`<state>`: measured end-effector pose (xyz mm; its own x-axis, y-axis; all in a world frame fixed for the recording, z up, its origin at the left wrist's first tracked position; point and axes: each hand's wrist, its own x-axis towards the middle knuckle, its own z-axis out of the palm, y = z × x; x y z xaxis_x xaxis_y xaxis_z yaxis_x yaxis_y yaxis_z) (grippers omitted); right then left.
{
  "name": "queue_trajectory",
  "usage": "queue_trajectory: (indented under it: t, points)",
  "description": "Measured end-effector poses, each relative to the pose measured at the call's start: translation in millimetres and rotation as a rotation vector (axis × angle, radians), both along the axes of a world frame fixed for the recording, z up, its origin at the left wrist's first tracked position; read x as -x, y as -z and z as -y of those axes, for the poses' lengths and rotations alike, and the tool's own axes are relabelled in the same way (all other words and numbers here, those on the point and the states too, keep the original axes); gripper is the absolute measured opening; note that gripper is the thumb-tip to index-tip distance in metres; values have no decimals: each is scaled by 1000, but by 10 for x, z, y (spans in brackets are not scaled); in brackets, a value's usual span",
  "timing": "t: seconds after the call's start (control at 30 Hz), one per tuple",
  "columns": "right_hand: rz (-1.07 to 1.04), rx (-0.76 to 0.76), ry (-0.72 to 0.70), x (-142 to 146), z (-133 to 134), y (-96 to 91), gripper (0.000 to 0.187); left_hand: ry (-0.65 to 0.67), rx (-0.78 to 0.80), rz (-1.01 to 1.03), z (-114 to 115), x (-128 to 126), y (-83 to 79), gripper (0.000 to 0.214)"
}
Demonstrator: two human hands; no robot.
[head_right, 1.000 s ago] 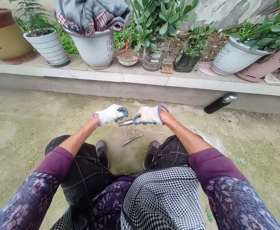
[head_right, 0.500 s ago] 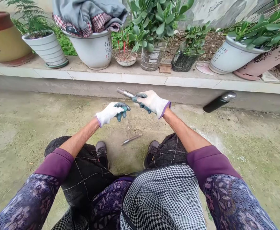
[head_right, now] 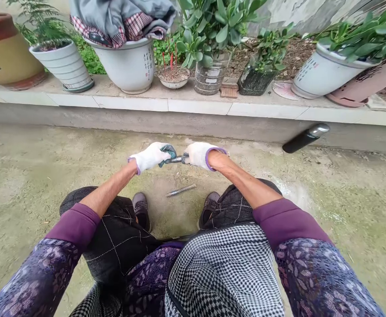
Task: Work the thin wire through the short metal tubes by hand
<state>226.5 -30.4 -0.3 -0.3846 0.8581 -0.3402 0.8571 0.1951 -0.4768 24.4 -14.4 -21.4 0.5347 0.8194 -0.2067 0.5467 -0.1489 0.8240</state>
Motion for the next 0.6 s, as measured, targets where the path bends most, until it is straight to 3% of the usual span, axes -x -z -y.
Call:
queue_trajectory:
  t: [0.17,0.33,0.47,0.6]
  points:
    - [345,-145,-9,-56,-119,-91,33,-136,69,64,-1,-37,-58,12]
    - [369,-251,63,-95,-141,-164,38,-164,92,177,-56,-12,-75,13]
    - [38,-293,212,-60,-98,-214,34,-132,207,376,-78,-20,-16,19]
    - [-481,9,294,-34,34,-312,40,-109,205,381,-105,-3,27,19]
